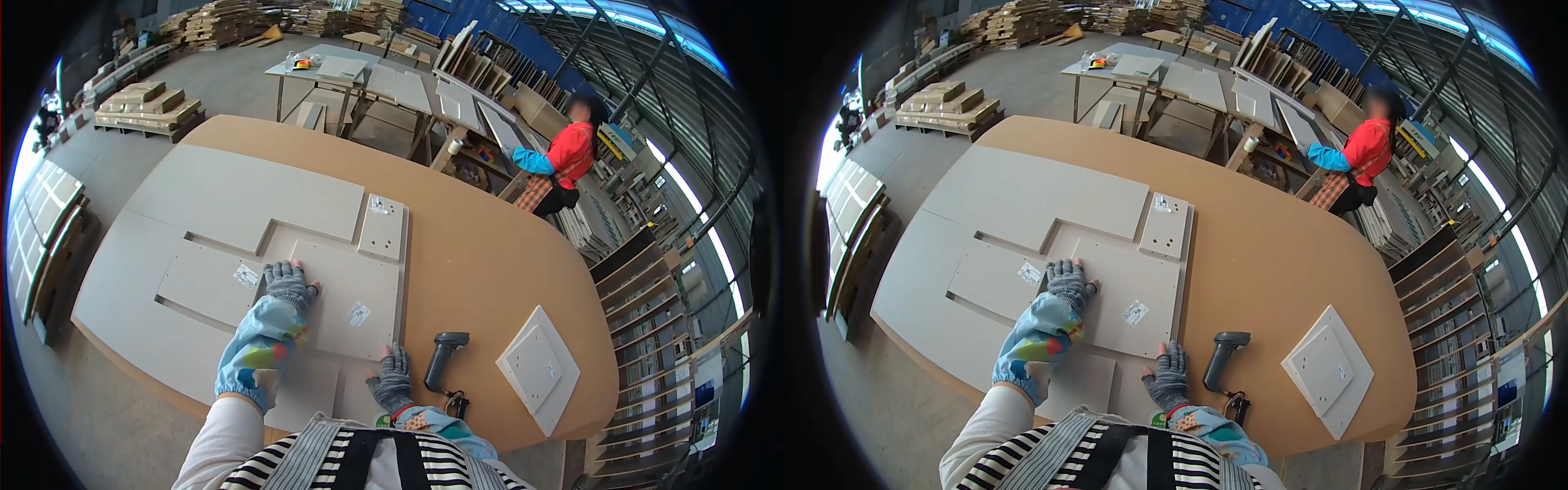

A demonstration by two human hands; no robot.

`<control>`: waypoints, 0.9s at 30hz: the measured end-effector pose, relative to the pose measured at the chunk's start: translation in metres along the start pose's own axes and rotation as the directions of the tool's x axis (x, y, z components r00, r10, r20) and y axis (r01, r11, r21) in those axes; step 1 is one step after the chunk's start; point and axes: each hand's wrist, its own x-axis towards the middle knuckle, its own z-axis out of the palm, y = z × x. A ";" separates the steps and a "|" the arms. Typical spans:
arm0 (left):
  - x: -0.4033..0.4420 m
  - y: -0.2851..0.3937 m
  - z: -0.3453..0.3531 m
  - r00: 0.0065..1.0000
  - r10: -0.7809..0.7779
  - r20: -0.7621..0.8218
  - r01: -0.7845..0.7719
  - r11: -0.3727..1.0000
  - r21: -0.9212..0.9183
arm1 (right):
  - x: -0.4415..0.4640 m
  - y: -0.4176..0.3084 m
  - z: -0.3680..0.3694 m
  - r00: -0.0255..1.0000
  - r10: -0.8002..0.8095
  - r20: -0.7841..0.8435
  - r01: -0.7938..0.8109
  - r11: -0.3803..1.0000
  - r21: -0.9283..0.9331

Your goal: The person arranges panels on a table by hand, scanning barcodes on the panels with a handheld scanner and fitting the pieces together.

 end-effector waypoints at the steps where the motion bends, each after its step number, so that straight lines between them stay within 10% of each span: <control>1: -0.002 0.001 -0.001 1.000 0.000 0.005 0.000 1.000 -0.001 | 0.000 0.001 0.000 1.000 0.016 0.020 -0.016 1.000 0.012; 27: -0.004 0.005 -0.004 0.975 0.181 -0.126 -0.177 0.983 0.042 | 0.002 0.004 0.002 0.999 0.049 0.005 -0.050 0.994 0.093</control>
